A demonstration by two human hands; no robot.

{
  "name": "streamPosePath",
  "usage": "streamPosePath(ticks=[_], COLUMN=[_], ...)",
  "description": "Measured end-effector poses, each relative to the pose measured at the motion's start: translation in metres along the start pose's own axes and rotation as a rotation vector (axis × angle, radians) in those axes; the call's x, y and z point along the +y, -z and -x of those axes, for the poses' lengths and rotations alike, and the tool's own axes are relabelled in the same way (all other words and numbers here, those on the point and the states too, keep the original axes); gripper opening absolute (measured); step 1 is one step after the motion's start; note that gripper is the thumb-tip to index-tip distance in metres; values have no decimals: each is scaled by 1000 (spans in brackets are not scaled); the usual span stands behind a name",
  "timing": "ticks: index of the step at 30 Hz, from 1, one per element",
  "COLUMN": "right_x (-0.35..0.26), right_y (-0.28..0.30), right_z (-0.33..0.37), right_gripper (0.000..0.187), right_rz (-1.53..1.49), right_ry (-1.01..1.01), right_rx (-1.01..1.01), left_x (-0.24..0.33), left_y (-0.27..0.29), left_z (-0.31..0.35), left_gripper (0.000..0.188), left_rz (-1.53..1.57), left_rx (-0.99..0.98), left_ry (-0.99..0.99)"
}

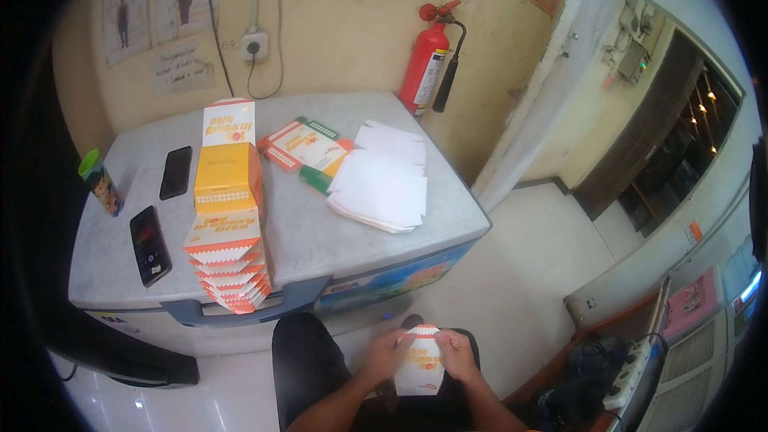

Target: The person assembles small cardboard boxes by folding flat pieces into shape and stacking them on a freezer. They handle each box one at a time, folding edges and tucking flaps to form the final box.

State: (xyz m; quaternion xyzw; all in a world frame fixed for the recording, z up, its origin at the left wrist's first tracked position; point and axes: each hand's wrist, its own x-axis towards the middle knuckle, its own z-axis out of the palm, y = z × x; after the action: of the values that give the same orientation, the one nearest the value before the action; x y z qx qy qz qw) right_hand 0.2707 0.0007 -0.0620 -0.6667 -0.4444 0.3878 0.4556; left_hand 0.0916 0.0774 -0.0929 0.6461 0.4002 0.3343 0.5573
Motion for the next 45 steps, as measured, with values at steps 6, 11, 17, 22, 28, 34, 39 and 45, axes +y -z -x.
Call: streamPosePath(ticks=[6, 11, 17, 22, 28, 34, 39, 45], right_x=[-7, -20, -39, -41, -54, -72, -85, -83], right_y=[11, 21, 25, 26, 13, -9, -28, -68], right_z=[-1, -2, 7, 11, 1, -15, -13, -5], right_gripper=[28, 21, 48, 38, 21, 22, 43, 46], right_rz=[48, 49, 9, -224, -369, -228, -370, -417], right_ry=[128, 90, 67, -30, 201, 351, 59, 96], right_rx=[47, -1, -364, -302, -401, -363, -400, -431], left_x=[2, 14, 35, 48, 61, 73, 74, 71], left_y=[-2, 3, 17, 43, 66, 80, 92, 95], left_z=[4, 9, 12, 20, 35, 52, 63, 66], left_gripper=[24, 26, 32, 32, 51, 62, 60, 52], left_rz=[182, 182, 204, 10, -31, 43, 211, 32], left_rx=[-203, -229, -54, -202, -272, -153, 13, 252], left_ry=[114, 106, 80, -299, -442, -326, -265, -155])
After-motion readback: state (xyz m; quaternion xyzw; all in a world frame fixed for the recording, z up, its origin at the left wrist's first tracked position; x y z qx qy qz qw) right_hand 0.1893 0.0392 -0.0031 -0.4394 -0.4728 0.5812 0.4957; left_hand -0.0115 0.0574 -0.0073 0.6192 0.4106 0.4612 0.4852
